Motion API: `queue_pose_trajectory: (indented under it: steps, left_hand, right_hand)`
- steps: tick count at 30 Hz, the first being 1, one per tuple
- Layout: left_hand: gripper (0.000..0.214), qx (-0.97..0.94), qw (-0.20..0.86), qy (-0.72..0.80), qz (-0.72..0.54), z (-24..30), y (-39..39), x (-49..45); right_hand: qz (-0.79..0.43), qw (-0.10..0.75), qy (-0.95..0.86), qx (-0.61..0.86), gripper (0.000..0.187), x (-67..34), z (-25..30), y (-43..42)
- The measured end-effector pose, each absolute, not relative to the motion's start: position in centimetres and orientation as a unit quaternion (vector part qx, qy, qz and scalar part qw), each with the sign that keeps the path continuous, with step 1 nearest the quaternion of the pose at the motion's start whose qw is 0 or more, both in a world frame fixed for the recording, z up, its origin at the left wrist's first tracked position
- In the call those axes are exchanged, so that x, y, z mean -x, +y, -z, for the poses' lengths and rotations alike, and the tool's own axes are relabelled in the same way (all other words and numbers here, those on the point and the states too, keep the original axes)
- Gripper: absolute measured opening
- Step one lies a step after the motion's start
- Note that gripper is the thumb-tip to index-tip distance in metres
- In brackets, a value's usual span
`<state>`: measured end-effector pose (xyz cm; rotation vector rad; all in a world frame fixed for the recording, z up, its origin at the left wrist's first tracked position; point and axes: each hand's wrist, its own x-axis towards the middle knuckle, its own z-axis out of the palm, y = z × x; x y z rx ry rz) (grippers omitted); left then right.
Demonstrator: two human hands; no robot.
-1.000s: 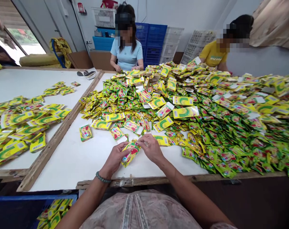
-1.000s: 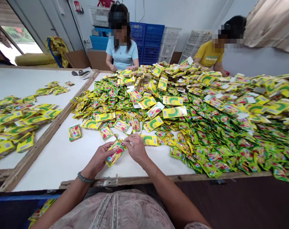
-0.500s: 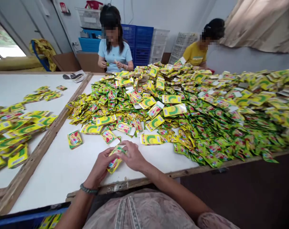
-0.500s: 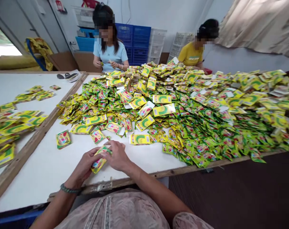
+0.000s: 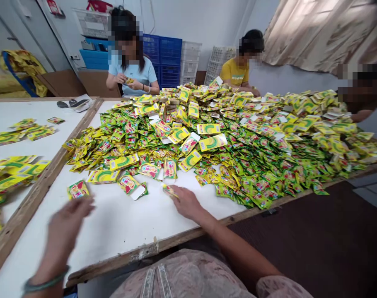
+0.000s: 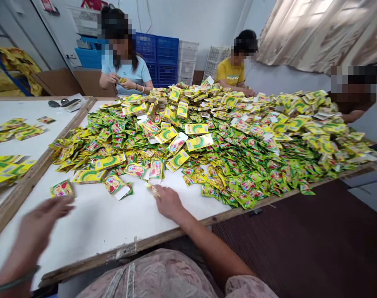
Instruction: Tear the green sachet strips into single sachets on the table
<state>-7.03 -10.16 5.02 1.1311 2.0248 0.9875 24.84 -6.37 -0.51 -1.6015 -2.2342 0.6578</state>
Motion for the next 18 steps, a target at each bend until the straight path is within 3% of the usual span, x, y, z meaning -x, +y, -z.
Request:
queue_pose_trajectory:
  steps: [3, 7, 10, 12, 14, 18]
  left_hand:
    - [0.054, -0.491, 0.411, 0.716, -0.276, -1.2, -9.2, 0.3]
    - [0.062, -0.517, 0.459, 0.664, -0.286, 1.5, -8.1, -4.8]
    - [0.06, -0.567, 0.4, 0.673, -0.255, 1.3, -7.5, -6.4]
    - [0.059, -0.604, 0.325, 0.696, -0.213, 0.7, -7.6, -7.7]
    - [0.063, -0.651, 0.244, 0.697, -0.174, 0.1, -8.0, -9.2]
    - [0.073, -0.721, 0.169, 0.664, -0.1, -0.2, -8.5, -11.4]
  right_hand:
    - [-0.374, 0.206, -0.739, 0.522, 0.039, -22.5, 0.2, -7.5]
    - [-0.465, 0.206, -0.736, 0.446, 0.04, -23.8, -0.6, -7.7]
    - [-0.31, 0.156, -0.759, 0.551, 0.048, -27.7, -0.9, -6.2]
    - [-0.145, 0.082, -0.782, 0.601, 0.065, -30.7, -0.9, -4.6]
    - [-0.048, 0.002, -0.782, 0.621, 0.072, -33.2, -0.8, -2.8]
    - [-0.025, -0.002, -0.813, 0.581, 0.052, -35.2, -0.8, 0.1]
